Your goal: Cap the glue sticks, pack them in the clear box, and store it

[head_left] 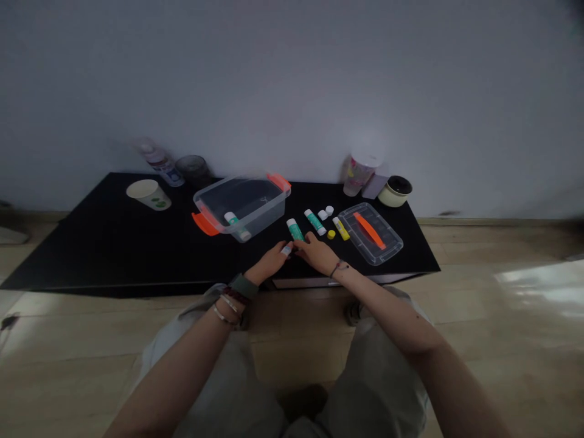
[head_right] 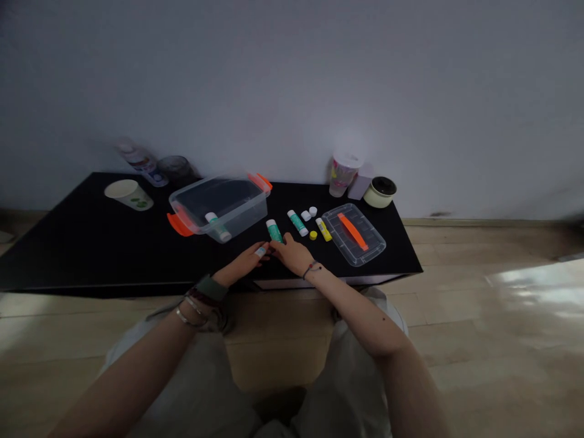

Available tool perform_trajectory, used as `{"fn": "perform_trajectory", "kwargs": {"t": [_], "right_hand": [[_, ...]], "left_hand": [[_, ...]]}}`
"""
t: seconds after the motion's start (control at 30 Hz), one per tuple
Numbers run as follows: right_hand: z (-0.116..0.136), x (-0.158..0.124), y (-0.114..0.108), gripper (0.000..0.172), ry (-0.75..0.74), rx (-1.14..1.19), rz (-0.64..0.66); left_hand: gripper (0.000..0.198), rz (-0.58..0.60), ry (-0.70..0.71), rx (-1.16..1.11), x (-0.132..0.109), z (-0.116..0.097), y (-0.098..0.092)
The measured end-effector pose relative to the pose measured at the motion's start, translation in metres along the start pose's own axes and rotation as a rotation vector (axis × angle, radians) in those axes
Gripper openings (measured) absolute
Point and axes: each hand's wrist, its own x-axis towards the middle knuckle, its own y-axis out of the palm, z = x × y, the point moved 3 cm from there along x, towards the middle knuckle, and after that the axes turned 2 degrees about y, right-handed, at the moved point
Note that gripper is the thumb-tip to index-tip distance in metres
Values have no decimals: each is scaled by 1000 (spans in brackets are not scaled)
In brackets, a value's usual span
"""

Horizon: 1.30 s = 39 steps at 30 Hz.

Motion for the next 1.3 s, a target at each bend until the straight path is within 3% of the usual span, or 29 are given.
{"fn": "perform_trajectory", "kwargs": {"t": [0.13, 0.23, 0.3, 0.4, 0.47, 0.53, 0.7, 1.0, 1.13, 1.3], "right_hand": [[9, -18, -9, 32, -185, 111, -7], [-1, -20, -18, 30, -294, 272, -47], [-22, -12, -24, 32, -215, 325, -132], [-63, 6, -30, 32, 86, 189, -284], [-85, 16, -29, 32, 230, 38, -324], [-97, 25, -25, 36, 282, -76, -317], [-96, 46, -12, 44, 263, -197, -295], [-89, 68, 4, 32, 278, -119, -264], [-91, 72, 4, 33, 322, 90, -285], [-84, 74, -5, 23, 354, 788, -368]], "left_hand": [[38, 47, -57, -420, -4, -11, 7], [35, 11, -3, -520, -10, -21, 5], [34, -35, 10, -525, -14, -24, 4], [35, -71, -4, -506, -18, -25, 5], [36, -61, -5, -497, -20, -25, 6], [35, -35, -18, -506, -21, -25, 7], [31, 24, -95, -520, -22, -25, 8], [36, 68, -87, -396, -19, -18, 7], [45, 99, -17, -299, -18, -11, 8], [49, 89, 151, -187, -14, -6, 6]]}}
